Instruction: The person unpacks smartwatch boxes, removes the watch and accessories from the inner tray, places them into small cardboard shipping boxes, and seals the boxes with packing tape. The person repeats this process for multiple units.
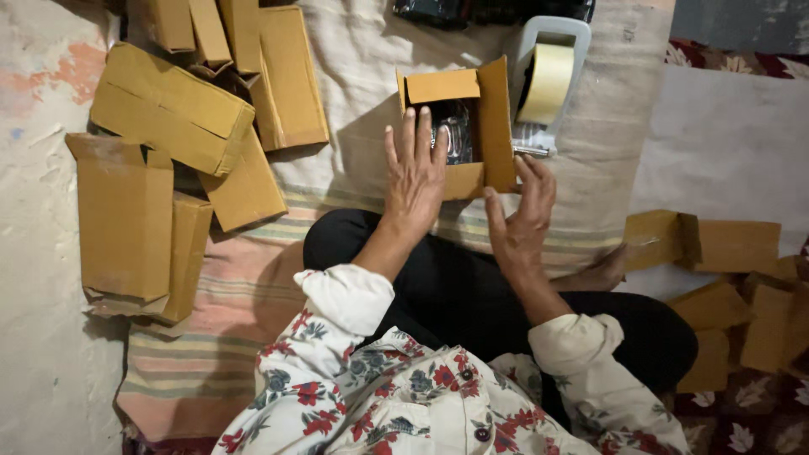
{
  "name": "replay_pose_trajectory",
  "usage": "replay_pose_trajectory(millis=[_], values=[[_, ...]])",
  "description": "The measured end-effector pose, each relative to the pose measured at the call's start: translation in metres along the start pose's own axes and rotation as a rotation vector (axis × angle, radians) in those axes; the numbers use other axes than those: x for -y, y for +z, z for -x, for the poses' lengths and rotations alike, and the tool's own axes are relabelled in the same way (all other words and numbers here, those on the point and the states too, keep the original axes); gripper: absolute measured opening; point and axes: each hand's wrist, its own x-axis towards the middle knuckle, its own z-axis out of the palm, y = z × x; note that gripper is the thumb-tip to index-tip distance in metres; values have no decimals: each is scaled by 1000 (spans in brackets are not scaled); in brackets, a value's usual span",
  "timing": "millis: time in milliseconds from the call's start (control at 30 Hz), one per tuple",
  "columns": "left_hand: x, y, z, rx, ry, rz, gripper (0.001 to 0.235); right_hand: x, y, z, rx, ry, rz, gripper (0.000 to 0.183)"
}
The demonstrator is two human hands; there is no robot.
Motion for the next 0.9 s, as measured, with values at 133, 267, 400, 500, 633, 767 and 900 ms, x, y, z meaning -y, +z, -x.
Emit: replay_pose_trajectory(millis=[133, 267, 400, 500, 633, 767, 900], values=[[3, 30, -18, 57, -25, 106, 67, -4, 13, -1, -46, -68, 95, 60], [5, 48, -23, 131, 12, 122, 65, -12, 26, 3, -63, 2, 8, 57], [0, 56, -22, 72, 78, 187, 61, -20, 44, 9, -19, -17, -63, 42], [-1, 57, -25, -29, 87, 531, 78, -22, 47, 15, -38, -120, 2, 42], [3, 64, -24, -124, 90, 802, 71, -22, 49, 16, -3, -153, 81, 41], [4, 74, -25, -3, 41, 489, 81, -19, 51, 13, -33, -199, 124, 50], [4, 74, -24, 40, -22, 127, 107, -19, 36, 15, -20, -110, 12, 61]])
